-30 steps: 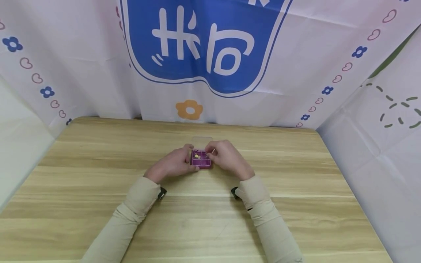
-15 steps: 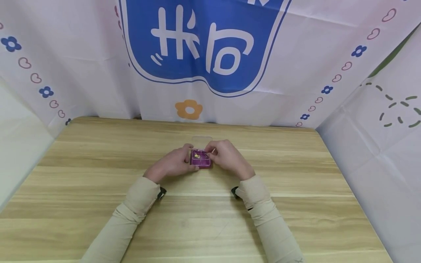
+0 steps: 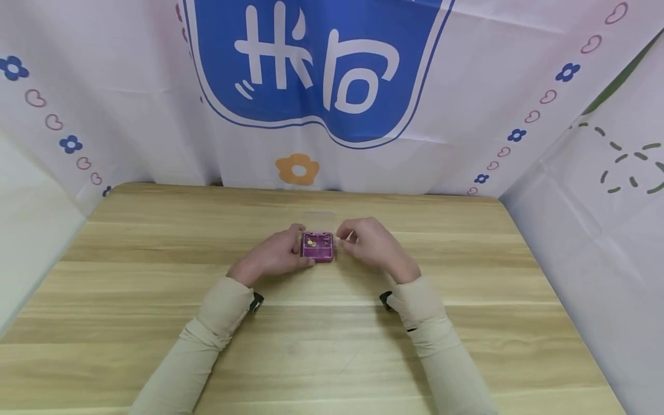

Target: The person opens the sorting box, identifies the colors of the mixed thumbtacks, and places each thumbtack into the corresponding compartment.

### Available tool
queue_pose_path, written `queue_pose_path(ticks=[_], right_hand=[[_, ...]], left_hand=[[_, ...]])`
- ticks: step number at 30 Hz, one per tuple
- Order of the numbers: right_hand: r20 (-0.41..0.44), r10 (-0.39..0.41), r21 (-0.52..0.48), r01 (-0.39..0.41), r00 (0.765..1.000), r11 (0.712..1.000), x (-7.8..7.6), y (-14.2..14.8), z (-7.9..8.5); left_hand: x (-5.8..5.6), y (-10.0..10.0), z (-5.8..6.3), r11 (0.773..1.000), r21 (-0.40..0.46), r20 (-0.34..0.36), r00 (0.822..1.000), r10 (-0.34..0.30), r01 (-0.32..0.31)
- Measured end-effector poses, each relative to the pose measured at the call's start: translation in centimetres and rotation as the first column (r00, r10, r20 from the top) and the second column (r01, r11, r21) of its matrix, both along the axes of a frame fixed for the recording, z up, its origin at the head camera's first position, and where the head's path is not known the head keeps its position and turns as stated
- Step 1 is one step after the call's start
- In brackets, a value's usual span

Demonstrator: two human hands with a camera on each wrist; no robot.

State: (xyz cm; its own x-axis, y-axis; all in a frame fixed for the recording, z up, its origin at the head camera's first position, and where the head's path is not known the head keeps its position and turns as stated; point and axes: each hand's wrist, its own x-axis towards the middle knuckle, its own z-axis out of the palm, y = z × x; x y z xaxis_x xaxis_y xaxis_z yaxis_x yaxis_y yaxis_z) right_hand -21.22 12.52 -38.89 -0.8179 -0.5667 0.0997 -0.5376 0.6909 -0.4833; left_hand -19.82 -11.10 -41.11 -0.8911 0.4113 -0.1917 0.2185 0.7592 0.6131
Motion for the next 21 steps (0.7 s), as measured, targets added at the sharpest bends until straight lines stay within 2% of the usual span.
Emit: queue_pose_path(ticks=[4,14,21], right_hand=[[-0.006,-0.001,0.010,0.001,1.000,1.000,0.3,1.5,0.0],[0.006,-0.047,-0.008,0.047,0.999,0.999,1.2,6.3,-1.6],[-0.014,-0.079,-0.014,0.079,0.997,0.997,1.3,8.0,-1.6]], left_hand=[[-0.1,0.1,0.0,1.000,-0.006,0.002,1.000,-0.001,0.001],[-0.1,0.1,0.0,1.000,-0.015,-0.004,1.000,-0.004,0.004],[0.0,-0.2,-0.1,1.000,-0.021,0.005,1.000,0.007,-0.007]])
